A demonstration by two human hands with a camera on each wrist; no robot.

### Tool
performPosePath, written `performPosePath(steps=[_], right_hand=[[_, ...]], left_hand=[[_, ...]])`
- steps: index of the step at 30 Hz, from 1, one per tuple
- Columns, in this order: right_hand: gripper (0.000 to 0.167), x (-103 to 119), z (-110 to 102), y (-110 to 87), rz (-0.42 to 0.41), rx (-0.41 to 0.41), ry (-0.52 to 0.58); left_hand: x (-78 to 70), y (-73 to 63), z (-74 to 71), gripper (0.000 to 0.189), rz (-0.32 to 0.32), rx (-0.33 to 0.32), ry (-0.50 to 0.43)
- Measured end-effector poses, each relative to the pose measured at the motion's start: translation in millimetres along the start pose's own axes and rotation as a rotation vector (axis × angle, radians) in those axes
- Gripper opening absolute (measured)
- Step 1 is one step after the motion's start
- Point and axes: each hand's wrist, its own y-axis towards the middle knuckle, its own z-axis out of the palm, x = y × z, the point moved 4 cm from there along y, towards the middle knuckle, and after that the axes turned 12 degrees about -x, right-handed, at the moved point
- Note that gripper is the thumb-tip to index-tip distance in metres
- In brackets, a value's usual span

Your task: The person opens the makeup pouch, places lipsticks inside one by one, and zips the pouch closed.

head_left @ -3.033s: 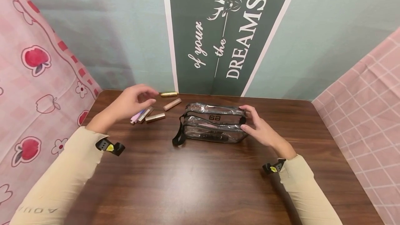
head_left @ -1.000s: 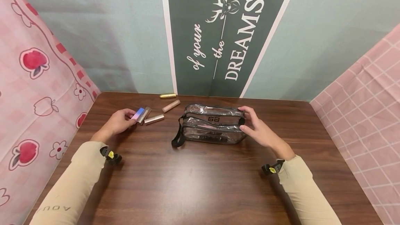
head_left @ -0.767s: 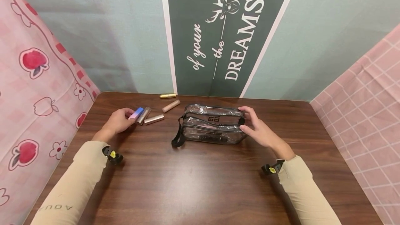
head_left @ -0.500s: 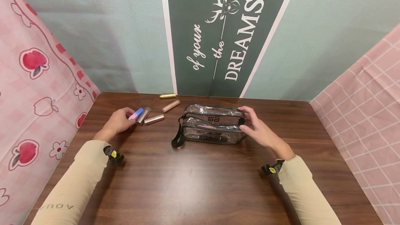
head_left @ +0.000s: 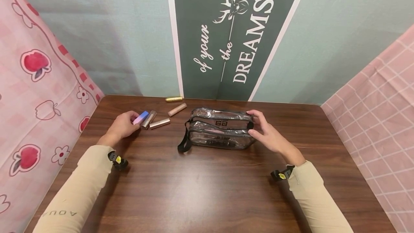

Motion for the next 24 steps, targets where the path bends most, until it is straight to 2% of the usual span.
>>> performPosePath(steps=[8, 17, 24], right_hand=[[0.063, 0.3, -0.2, 0.0, -0.002, 0.001, 0.011], [0.064, -0.6, -0.9, 0.7, -0.004, -0.002, 0.002], [0.065, -2.2, -0.5, 0.5, -0.005, -0.002, -0.015]], left_hand=[[-0.4, 0.4, 0.6, 0.036, 0.002, -0.033, 0.006], [-0.2, 0.4, -5.4, 0.039, -0.008, -0.003, -0.016], [1.5, 3.3, -13.2, 0.037, 0.014, -0.018, -0.025]])
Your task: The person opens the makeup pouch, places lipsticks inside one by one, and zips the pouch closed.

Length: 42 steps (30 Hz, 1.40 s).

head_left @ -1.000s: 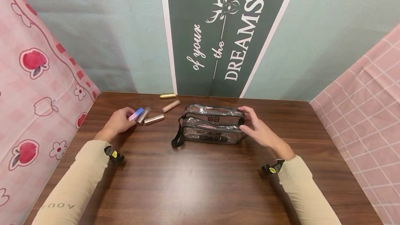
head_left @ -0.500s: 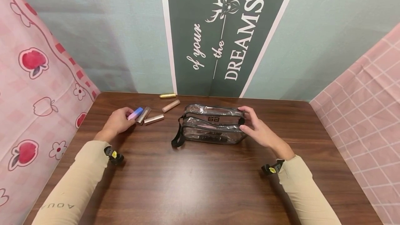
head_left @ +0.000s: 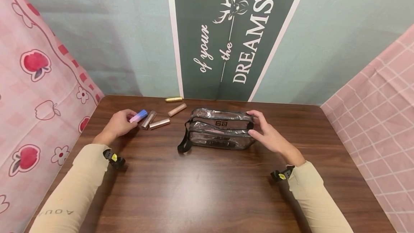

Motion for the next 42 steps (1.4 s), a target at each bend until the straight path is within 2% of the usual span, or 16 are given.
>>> performPosePath(steps=[9, 20, 26, 33, 42], right_hand=[[0.065, 0.4, 0.0, -0.1, 0.004, -0.004, 0.014], [0.064, 0.1, 1.2, -0.7, -0.003, -0.009, 0.009], [0.064, -0.2, 1.3, -0.9, -0.001, -0.01, 0.009], [0.065, -0.6, 1.2, -1.0, 0.002, -0.01, 0.012], [0.064, 0.6, 1.7, -1.0, -0.01, -0.014, 0.01]], left_hand=[[-3.3, 4.5, -15.1, 0.038, 0.007, -0.014, -0.037], [-12.5, 8.9, -24.8, 0.033, 0.089, -0.026, -0.057], [-23.5, 10.9, -25.8, 0.032, 0.13, -0.004, -0.06], [-39.5, 10.9, -28.6, 0.034, 0.136, 0.026, -0.064], [-61.6, 13.3, -30.5, 0.031, 0.222, 0.032, -0.087]])
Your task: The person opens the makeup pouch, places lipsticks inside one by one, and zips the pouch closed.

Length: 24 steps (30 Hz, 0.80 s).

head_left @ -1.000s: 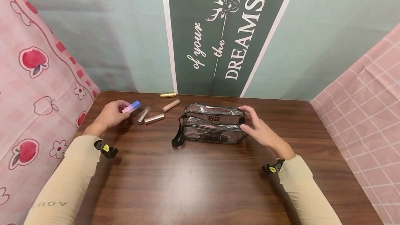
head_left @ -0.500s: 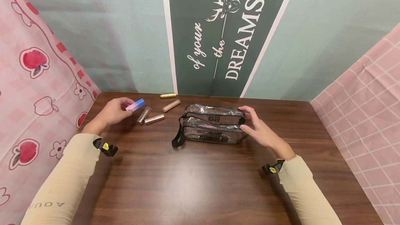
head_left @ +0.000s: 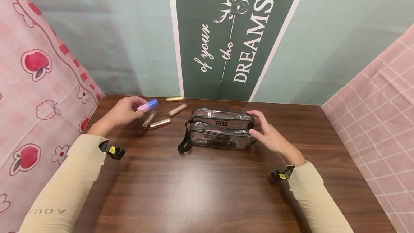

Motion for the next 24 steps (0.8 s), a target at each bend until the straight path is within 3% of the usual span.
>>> performPosePath(steps=[8, 18, 24], right_hand=[[0.064, -0.1, 0.7, 1.2, -0.011, 0.001, 0.035], [0.064, -0.2, 1.6, 1.2, -0.002, 0.008, 0.045], [0.065, -0.8, 1.2, 1.2, -0.018, 0.0, 0.049]], left_hand=[[-21.6, 6.2, 3.9, 0.03, 0.032, 0.029, -0.054], [-57.2, 12.2, 20.7, 0.032, 0.07, 0.1, -0.143], [-87.0, 15.4, 28.9, 0.03, 0.142, 0.097, -0.166]])
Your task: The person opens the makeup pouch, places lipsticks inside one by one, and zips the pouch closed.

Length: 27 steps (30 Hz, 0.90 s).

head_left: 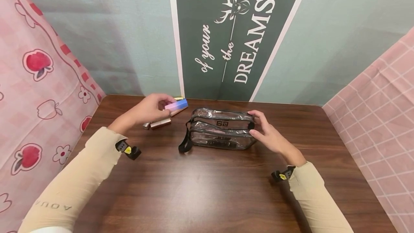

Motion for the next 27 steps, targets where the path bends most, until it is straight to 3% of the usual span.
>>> performPosePath(steps=[11, 27], right_hand=[[0.064, -0.7, -0.7, 0.8, 0.007, 0.009, -0.009], [0.064, 1.6, -1.8, 1.4, 0.016, 0.01, -0.022]], left_hand=[[-49.7, 9.2, 28.7, 0.029, 0.102, 0.067, -0.09], [-88.1, 31.0, 70.3, 0.031, 0.214, 0.146, -0.024]])
